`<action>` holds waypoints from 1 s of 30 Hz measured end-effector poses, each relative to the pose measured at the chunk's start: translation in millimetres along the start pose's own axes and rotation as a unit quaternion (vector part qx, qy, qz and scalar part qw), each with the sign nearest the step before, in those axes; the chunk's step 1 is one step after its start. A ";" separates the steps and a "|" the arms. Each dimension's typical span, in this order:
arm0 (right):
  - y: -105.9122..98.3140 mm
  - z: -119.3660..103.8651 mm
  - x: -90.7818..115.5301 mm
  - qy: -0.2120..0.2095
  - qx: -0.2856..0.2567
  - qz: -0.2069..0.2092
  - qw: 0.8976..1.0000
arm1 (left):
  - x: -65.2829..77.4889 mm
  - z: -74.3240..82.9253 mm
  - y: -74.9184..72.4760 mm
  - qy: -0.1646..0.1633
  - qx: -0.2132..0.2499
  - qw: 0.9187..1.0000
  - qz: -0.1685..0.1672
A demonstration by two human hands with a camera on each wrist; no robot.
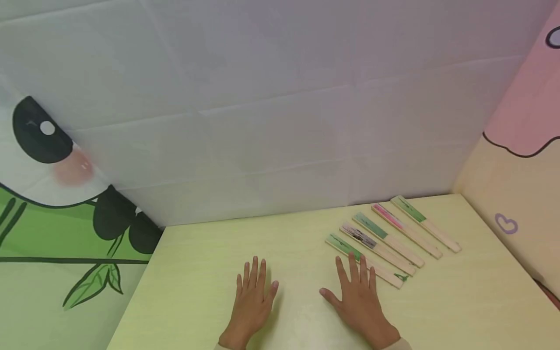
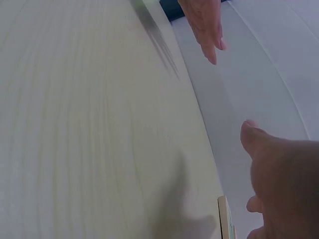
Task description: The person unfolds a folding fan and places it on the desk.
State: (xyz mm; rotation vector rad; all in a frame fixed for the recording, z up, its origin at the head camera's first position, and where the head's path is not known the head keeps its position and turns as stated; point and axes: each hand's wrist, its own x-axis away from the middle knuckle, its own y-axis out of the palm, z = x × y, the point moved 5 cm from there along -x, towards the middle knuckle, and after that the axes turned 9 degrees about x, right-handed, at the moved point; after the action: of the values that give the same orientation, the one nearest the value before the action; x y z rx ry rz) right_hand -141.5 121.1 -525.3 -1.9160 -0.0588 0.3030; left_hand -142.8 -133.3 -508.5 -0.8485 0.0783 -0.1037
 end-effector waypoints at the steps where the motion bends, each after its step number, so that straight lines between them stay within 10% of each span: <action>1: -0.5 0.6 0.2 0.003 -0.003 -0.002 1.000 | -0.1 0.3 0.2 0.003 0.002 1.000 0.002; 17: -24.2 36.5 -14.7 0.020 -0.018 0.100 0.995 | -3.4 21.1 14.2 -0.008 0.107 0.994 -0.002; 30: -26.2 61.1 -24.1 0.042 -0.026 0.102 0.994 | -2.2 54.5 33.7 -0.052 0.328 0.943 0.032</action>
State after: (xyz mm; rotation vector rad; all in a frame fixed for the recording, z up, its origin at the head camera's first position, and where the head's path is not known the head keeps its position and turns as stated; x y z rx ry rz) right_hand -176.7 181.9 -516.7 -1.9886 0.1882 0.3611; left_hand -136.9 -70.3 -497.9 -0.1831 -0.0289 -0.0193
